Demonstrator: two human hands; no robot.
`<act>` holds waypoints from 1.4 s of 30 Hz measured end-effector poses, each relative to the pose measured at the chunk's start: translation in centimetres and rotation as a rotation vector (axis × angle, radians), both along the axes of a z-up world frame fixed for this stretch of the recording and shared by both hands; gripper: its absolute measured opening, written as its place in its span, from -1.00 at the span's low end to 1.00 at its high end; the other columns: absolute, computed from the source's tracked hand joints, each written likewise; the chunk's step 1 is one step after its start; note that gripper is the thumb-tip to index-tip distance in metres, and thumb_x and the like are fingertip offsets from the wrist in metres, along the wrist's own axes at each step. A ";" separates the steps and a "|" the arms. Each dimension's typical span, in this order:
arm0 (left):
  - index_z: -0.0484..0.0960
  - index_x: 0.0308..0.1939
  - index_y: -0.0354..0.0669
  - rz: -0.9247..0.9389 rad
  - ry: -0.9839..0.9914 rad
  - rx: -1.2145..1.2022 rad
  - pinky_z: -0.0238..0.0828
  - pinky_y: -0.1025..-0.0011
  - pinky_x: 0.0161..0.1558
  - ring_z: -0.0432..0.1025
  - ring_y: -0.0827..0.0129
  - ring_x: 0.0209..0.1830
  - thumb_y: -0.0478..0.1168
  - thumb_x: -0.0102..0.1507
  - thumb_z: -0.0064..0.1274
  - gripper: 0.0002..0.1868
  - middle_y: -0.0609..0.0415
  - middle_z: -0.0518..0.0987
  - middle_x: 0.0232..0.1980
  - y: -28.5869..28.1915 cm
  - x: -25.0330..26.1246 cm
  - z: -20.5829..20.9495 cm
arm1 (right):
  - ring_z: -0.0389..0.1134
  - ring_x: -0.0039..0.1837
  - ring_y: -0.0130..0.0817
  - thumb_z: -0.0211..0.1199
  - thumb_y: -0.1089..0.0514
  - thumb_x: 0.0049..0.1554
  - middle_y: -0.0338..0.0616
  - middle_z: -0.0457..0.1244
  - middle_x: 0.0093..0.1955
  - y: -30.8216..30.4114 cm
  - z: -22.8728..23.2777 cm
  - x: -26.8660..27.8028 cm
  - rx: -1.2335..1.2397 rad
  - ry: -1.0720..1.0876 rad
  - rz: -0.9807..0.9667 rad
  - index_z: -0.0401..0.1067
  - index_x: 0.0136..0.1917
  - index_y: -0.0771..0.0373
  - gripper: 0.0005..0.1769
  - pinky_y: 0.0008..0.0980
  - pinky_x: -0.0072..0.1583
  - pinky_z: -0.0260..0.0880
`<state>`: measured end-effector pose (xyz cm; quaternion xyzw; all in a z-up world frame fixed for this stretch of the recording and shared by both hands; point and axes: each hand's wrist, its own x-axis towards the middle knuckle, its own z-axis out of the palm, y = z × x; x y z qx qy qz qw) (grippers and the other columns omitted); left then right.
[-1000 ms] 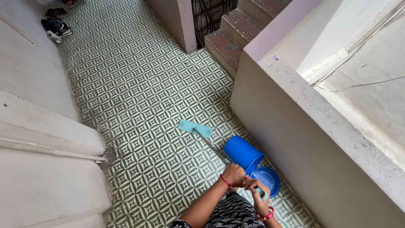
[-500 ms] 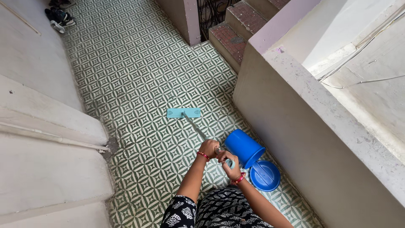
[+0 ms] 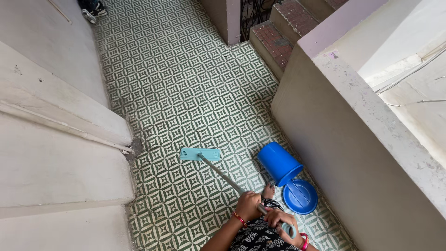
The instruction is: The person mops a tiled balcony floor using a flat mop and a bucket of water, rinsing and wringing the mop head multiple times in the wringer attachment.
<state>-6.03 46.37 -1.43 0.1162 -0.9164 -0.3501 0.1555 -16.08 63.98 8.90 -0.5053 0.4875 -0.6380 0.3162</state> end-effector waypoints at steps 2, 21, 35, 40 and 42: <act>0.41 -0.59 -0.04 0.000 -0.080 0.040 0.33 0.37 -0.32 0.33 0.34 -0.56 -0.13 0.26 0.24 -0.61 0.16 0.41 -0.59 -1.0 0.0 -0.5 | 0.52 0.00 -0.11 0.06 -0.08 0.12 -0.04 0.41 -0.20 -1.4 -2.0 -0.4 -0.036 0.004 -0.028 0.46 -0.19 0.26 -0.63 0.13 0.45 0.32; 0.56 -0.07 -0.09 0.891 0.190 0.325 0.34 0.09 0.29 0.12 -0.35 0.49 0.04 0.15 0.32 -0.57 -0.67 0.06 0.50 -0.4 -4.2 0.0 | 0.26 -0.21 -0.06 0.04 0.29 -0.17 -0.04 0.19 -0.34 -6.6 7.1 -5.4 0.037 0.237 0.413 0.19 -0.39 0.28 -0.94 -0.07 0.32 0.38; 0.52 -0.19 -0.15 0.720 0.212 0.517 0.38 0.17 0.22 0.42 -0.13 0.20 0.10 0.05 0.45 -0.46 -0.52 0.13 0.53 14.7 -19.5 0.5 | 0.33 -0.17 -0.01 0.07 0.37 -0.17 0.04 0.24 -0.30 8.3 13.9 -16.8 0.125 0.363 0.265 0.24 -0.36 0.35 -0.95 0.01 0.43 0.29; 0.53 -0.24 -0.13 0.601 0.173 0.508 0.48 0.29 0.09 0.57 0.09 0.00 0.14 0.02 0.44 -0.46 -0.47 0.14 0.53 15.1 -21.4 0.3 | 0.31 -0.12 -0.07 0.07 0.36 -0.18 0.02 0.24 -0.29 10.8 12.6 -18.1 0.235 0.249 0.101 0.23 -0.37 0.33 -0.95 -0.08 0.31 0.36; 0.52 -0.23 -0.12 0.563 0.146 0.537 0.49 0.29 0.11 0.59 0.10 -0.01 0.16 0.03 0.42 -0.45 -0.45 0.14 0.55 15.1 -22.1 0.0 | 0.34 -0.11 -0.08 0.08 0.37 -0.18 0.02 0.26 -0.27 11.5 12.1 -18.4 0.201 0.212 0.053 0.25 -0.36 0.33 -0.95 -0.06 0.38 0.29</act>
